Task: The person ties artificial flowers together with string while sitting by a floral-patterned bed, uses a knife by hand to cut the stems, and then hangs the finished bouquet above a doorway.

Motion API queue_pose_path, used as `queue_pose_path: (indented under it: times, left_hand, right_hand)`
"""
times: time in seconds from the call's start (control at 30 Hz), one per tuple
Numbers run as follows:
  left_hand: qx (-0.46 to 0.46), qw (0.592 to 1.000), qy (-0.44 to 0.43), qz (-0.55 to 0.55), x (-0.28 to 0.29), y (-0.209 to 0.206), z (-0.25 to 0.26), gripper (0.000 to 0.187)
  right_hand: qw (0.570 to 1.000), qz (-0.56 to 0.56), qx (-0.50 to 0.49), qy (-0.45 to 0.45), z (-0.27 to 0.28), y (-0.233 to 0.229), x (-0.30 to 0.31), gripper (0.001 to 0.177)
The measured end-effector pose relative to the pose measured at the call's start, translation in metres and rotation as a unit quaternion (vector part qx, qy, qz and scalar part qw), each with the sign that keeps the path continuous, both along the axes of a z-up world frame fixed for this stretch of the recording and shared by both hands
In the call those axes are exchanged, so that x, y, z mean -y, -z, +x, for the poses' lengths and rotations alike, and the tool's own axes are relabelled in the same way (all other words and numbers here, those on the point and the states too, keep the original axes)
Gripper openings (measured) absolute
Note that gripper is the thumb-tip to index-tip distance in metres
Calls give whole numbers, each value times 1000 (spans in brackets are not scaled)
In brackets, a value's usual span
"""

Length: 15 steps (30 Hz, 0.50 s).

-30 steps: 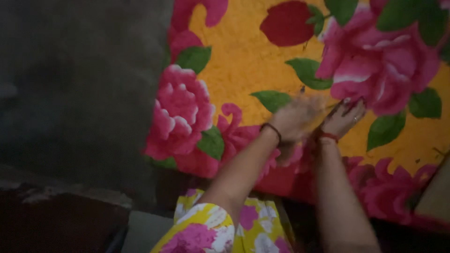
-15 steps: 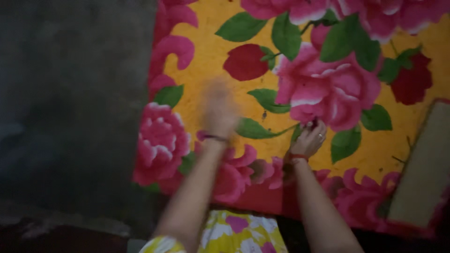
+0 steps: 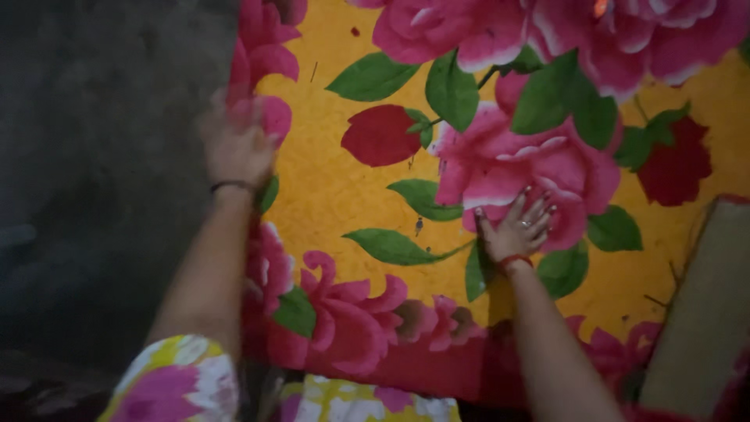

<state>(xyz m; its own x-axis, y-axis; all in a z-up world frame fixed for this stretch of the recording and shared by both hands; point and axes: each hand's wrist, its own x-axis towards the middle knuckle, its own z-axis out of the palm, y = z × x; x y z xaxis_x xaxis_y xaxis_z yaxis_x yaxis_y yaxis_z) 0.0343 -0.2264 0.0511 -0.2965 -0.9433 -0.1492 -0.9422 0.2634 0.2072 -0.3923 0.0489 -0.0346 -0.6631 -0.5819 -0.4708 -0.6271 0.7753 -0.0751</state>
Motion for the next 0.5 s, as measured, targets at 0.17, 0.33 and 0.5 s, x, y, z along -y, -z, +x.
queue_pose_path:
  times: [0.17, 0.33, 0.5]
  left_hand:
    - [58, 929, -330, -158, -46, 27, -25, 87]
    - [-277, 927, 243, 74, -143, 47, -180, 62]
    - [-116, 940, 310, 79, -102, 54, -76, 80]
  right_hand:
    - [999, 29, 30, -4, -7, 2, 1, 123]
    - [1000, 2, -11, 19, -13, 11, -2, 104]
    - [994, -50, -83, 48, 57, 10, -4, 88]
